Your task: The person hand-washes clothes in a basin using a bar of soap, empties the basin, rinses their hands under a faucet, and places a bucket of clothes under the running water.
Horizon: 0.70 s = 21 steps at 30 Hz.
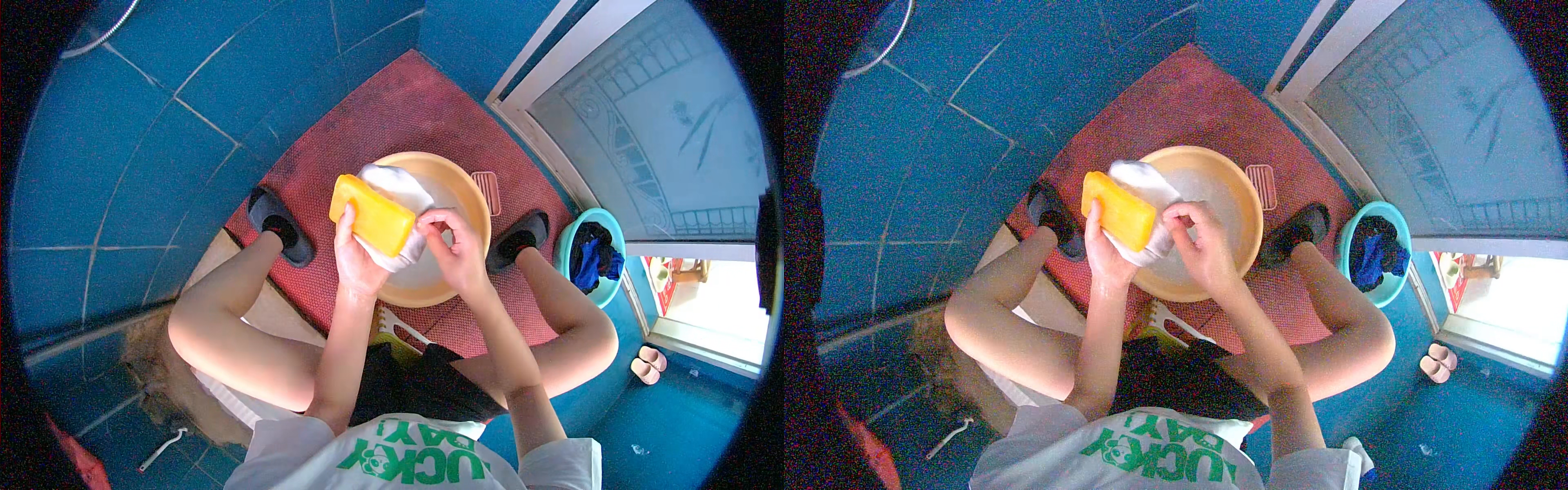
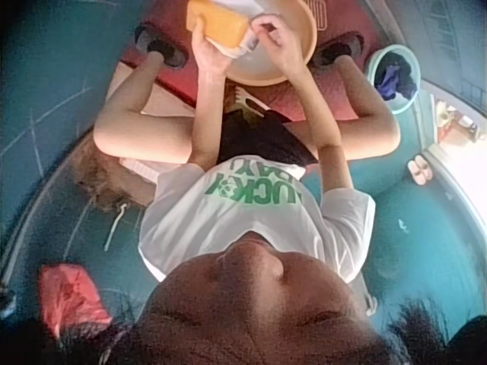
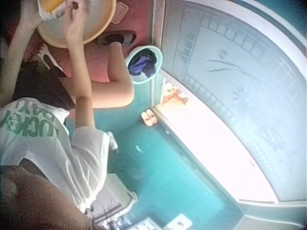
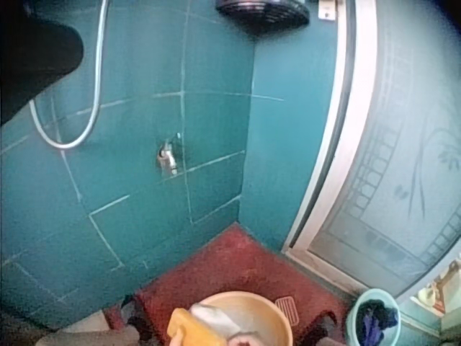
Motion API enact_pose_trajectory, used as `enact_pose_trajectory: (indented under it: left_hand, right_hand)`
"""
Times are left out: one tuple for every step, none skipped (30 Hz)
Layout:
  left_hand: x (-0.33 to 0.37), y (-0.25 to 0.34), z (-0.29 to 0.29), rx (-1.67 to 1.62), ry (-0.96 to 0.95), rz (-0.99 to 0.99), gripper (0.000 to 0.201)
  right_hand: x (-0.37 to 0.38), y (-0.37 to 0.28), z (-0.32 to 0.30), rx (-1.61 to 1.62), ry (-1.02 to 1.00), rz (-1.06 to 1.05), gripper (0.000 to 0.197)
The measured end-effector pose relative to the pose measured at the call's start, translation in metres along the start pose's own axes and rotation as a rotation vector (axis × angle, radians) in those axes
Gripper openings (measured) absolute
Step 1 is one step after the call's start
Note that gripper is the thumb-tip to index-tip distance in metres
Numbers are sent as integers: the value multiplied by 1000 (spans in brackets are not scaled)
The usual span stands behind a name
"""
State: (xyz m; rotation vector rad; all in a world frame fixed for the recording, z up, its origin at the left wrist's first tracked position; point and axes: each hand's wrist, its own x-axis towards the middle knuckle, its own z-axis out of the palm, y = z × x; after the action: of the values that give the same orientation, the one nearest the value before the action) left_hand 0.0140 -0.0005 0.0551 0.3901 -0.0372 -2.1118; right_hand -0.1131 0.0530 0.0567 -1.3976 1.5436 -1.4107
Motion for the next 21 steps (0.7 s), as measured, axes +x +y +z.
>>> enact_pose_trajectory:
  left_hand:
    - [0,0,-1,-2,4,0,40]
    - [0,-1,-1,0,4,-3,40]
    - [0,-1,0,-5,8,-15,40]
    - [-1,-1,0,-10,12,-27,41]
    - [-1,-1,0,-8,13,-30,41]
    - [-1,0,1,-21,10,-32,41]
    - [-1,1,1,-33,6,-34,41]
    - [-1,2,1,-32,8,-34,41]
    - [-1,3,1,-38,4,-34,41]
    - [-1,3,0,-45,1,-34,41]
    - [-1,4,0,-45,1,-33,41]
    - [0,4,-1,-39,19,-34,41]
    - [0,3,-1,-34,36,-36,41]
    - [0,3,0,-36,36,-38,41]
    - [-1,3,1,-24,16,-42,40]
    - [-1,4,2,-12,-5,-48,40]
    - [0,2,2,-14,-4,-49,40]
    - [1,2,1,55,62,-30,41]
    - [2,0,-1,121,128,-14,42]
    - [2,-1,-3,119,129,-12,42]
    - [2,-3,-5,155,110,-47,43]
  right_hand:
    - [-1,2,0,0,3,0,11]
    - [-2,4,0,3,17,-7,12]
    - [-3,6,0,7,30,-14,13]
    - [-4,7,1,8,32,-12,13]
    - [-3,9,2,-3,55,-35,12]
    - [-3,10,3,-12,76,-58,11]
    - [-1,10,3,-10,76,-57,11]
    - [0,10,2,-16,78,-85,12]
    - [1,10,2,-23,79,-113,14]
    - [1,10,2,-22,79,-113,14]
    - [0,9,4,82,84,-27,16]
    - [-1,8,4,183,91,59,19]
    - [-1,12,2,181,92,60,19]
    - [1,19,-2,230,71,143,20]
    - [2,21,-3,281,48,227,22]
    - [2,21,-5,280,48,229,22]
    - [2,20,-7,208,93,209,22]
    - [4,16,-7,142,133,187,21]
    - [8,7,-10,142,129,188,21]
    - [12,-5,-14,-33,176,-18,21]
    - [16,-15,-17,-210,223,-226,21]
